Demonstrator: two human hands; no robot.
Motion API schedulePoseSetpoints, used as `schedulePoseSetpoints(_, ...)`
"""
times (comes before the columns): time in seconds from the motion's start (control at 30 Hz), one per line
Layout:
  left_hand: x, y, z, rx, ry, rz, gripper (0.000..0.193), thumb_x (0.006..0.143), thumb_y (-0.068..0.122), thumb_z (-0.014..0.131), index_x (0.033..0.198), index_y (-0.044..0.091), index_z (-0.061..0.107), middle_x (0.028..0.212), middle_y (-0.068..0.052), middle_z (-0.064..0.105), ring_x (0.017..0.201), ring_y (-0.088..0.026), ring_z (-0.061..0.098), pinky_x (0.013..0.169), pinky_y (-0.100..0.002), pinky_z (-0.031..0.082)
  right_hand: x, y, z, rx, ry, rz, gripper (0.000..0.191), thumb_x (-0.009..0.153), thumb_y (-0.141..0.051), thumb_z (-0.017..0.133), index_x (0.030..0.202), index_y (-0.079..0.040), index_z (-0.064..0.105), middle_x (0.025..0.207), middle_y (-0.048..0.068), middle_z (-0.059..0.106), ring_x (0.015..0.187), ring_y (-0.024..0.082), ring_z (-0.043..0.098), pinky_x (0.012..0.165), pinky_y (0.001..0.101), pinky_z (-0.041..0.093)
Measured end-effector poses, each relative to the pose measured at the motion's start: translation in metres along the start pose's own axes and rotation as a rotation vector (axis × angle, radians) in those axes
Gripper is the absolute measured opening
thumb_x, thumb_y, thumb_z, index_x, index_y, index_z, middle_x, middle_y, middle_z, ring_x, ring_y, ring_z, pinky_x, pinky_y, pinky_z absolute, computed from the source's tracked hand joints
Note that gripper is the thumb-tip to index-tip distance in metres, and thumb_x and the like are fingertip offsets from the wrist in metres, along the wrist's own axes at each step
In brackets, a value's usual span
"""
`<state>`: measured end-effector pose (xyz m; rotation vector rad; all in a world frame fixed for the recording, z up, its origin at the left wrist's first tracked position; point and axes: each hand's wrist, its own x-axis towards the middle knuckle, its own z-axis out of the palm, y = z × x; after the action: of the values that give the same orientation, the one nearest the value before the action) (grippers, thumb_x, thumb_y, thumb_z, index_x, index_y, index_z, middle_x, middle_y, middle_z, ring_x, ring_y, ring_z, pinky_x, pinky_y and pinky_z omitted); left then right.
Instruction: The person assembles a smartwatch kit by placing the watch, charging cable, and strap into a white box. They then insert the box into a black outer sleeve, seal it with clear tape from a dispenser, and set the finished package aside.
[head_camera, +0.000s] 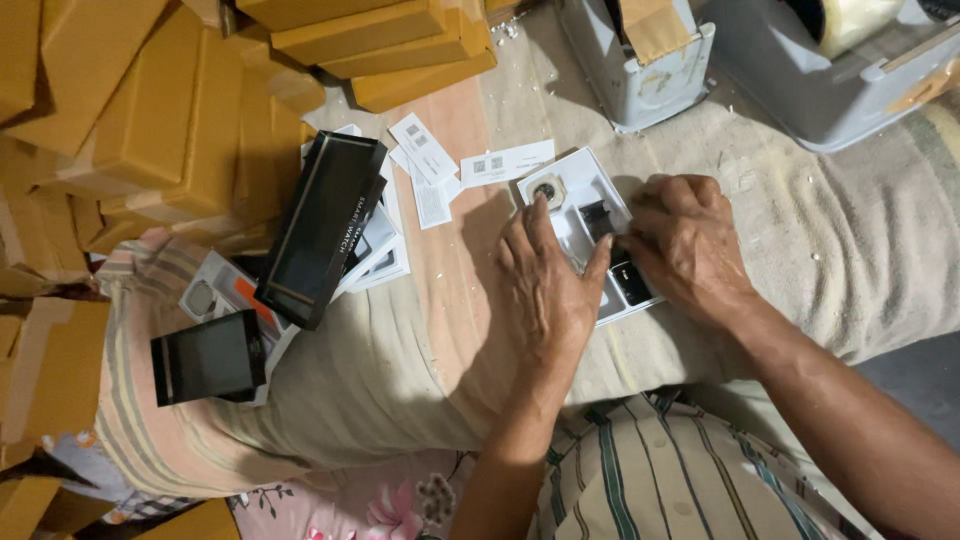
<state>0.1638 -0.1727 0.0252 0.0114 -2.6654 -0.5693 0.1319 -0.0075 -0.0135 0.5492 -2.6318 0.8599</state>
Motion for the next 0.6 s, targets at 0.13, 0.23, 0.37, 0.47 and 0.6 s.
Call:
schedulePoseSetpoints(0.13,0.006,0.004,0.006,0.044,-0.073,-0.091,0.083,0.082,0.044,0.081,0.144,0.0,0.049,0.135,-0.021,0.056,0.121,-0.036,0.055,0.101,-0.047,0.044,0.0,0.005,-0.002,0.033,-0.038,-0.045,0.023,0.081,-0.011,0.076,0.103,-0.005,0.08,0.129,0.013,0.063,0.125,0.036,0.049,0.108,0.047,0.042)
schedulePoseSetpoints(0.23,0.008,0.003,0.013,0.116,-0.08,-0.1,0.083,0.083,0.049,0.078,0.145,0.001,0.049,0.136,-0.02,0.056,0.121,-0.035,0.055,0.101,-0.046,0.044,-0.001,0.007,-0.002,0.092,-0.056,-0.044,0.022,0.082,-0.009,0.075,0.103,-0.004,0.08,0.131,0.015,0.062,0.129,0.036,0.048,0.11,0.0462,0.041)
schedulePoseSetpoints(0.37,0.011,0.0,0.025,0.182,-0.043,-0.106,0.083,0.081,0.054,0.076,0.142,0.003,0.052,0.14,-0.016,0.055,0.123,-0.034,0.054,0.102,-0.048,0.041,-0.008,0.002,0.0,0.137,0.011,-0.014,0.024,0.08,-0.008,0.078,0.104,-0.004,0.079,0.128,0.016,0.061,0.125,0.035,0.051,0.105,0.0475,0.045)
schedulePoseSetpoints(0.47,0.011,-0.002,0.033,0.154,-0.016,-0.119,0.085,0.079,0.055,0.077,0.142,0.004,0.053,0.144,-0.014,0.054,0.127,-0.034,0.053,0.103,-0.049,0.039,-0.019,-0.006,0.002,0.313,0.093,0.156,0.021,0.084,-0.008,0.079,0.105,-0.005,0.076,0.13,0.014,0.061,0.119,0.031,0.058,0.093,0.0429,0.055)
schedulePoseSetpoints(0.6,0.012,-0.005,0.039,0.159,-0.086,-0.164,0.086,0.079,0.056,0.077,0.144,0.006,0.052,0.144,-0.014,0.052,0.125,-0.034,0.052,0.103,-0.049,0.037,-0.037,-0.021,-0.001,0.267,0.177,0.19,0.021,0.088,-0.002,0.077,0.108,-0.004,0.072,0.135,0.015,0.06,0.123,0.028,0.059,0.087,0.04,0.059)
